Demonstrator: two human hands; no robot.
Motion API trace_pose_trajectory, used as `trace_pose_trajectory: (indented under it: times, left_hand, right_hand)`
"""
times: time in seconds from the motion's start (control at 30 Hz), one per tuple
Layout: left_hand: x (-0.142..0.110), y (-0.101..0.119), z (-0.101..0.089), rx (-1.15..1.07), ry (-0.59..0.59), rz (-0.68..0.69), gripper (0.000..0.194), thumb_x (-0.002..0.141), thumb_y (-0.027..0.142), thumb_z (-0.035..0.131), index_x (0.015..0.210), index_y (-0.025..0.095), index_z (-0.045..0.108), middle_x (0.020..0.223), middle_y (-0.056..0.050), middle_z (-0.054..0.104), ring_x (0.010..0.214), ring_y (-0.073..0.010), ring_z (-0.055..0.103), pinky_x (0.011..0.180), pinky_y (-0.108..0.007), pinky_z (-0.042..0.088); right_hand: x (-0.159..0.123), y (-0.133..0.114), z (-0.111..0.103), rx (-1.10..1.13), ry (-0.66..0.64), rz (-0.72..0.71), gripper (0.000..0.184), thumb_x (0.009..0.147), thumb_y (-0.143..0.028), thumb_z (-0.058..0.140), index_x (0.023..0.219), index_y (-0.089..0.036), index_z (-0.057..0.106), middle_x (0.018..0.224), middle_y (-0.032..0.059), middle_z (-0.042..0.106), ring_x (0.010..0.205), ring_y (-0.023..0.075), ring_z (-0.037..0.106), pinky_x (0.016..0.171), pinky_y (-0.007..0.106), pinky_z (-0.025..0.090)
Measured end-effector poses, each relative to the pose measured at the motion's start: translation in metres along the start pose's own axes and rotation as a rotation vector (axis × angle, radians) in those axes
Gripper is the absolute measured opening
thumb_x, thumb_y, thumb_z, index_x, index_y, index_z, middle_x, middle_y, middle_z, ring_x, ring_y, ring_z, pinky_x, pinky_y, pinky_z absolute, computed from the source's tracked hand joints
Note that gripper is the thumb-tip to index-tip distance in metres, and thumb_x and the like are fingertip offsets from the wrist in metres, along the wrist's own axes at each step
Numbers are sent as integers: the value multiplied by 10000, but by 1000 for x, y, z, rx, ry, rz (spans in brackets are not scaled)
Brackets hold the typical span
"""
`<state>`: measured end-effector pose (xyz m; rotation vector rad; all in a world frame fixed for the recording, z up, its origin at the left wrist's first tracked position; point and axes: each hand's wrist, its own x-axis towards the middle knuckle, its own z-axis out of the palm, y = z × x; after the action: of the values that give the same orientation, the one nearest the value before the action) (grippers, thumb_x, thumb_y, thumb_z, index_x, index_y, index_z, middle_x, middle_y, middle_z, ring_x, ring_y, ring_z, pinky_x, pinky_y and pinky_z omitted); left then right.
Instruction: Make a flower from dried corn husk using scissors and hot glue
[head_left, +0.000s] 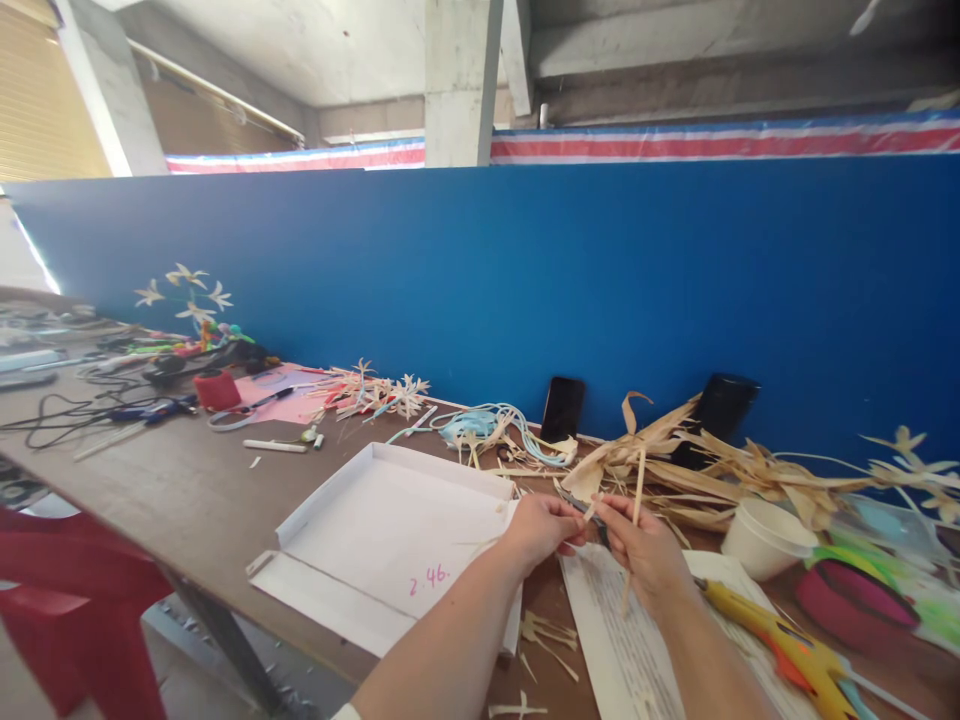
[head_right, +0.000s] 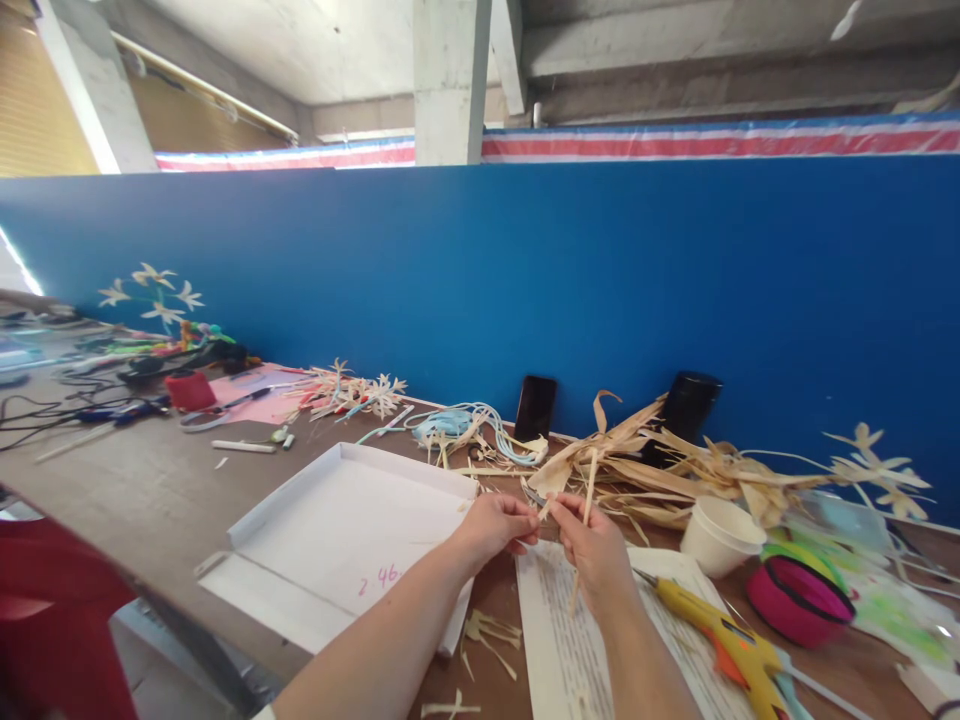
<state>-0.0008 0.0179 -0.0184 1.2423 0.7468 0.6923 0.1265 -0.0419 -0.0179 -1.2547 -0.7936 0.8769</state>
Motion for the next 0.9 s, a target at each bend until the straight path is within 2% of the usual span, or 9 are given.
trace_pose_trajectory:
  times: [0.23, 0.4, 0.57, 0.73, 0.83, 0.9]
  left_hand:
    - [-4, 5, -1, -52, -49, -53, 203, 609, 281, 691, 731, 123, 650, 739, -70, 659, 642, -134, 597, 524, -213, 452]
    - [-1, 5, -2, -87, -3, -59, 248, 598, 241, 699, 814, 124, 660, 796, -69, 653, 655, -127, 591, 559, -230, 476]
    - [-1, 3, -2, -81, 14, 15, 283, 589, 291, 722, 805, 122, 654, 751, -46, 627, 655, -102, 550, 593, -220, 464]
    - [-2, 3, -2, -37, 10, 59, 267, 576, 294, 728, 744, 118, 617, 641, -15, 582, 567, -84, 505, 526, -198, 419]
    - [0, 4, -3, -35, 76, 53, 218, 600, 259, 706, 738, 116, 615, 604, -1, 559, 516, -68, 470, 505, -191, 399]
    - [2, 5, -4, -60, 146, 53, 205, 620, 252, 690, 756, 116, 620, 606, 3, 559, 491, -56, 447, 508, -191, 398]
  right_hand:
    - [1, 0, -1, 14, 45, 3, 420, 568, -399, 743, 891, -165, 608, 421, -94, 356, 364, 26, 238, 347, 169, 139]
    - [2, 0, -3, 17, 35, -17, 386, 599, -380, 730, 897, -170, 604, 441, -91, 362, 380, 35, 254, 354, 172, 140]
    - [0, -2, -1, -4, 22, -1, 402, 580, -388, 734, 891, -172, 598, 433, -95, 359, 370, 41, 258, 355, 183, 139]
    - [-4, -5, 4, -68, -42, 20, 408, 593, -396, 728, 905, -166, 601, 409, -107, 321, 361, 32, 224, 361, 181, 138]
    - [-1, -5, -1, -83, -2, 15, 417, 628, -431, 697, 949, -179, 612, 479, -59, 456, 381, 45, 280, 348, 183, 162]
    - [4, -5, -9, -109, 87, 0, 415, 650, -483, 655, 943, -191, 623, 648, 11, 594, 434, 70, 390, 338, 186, 213]
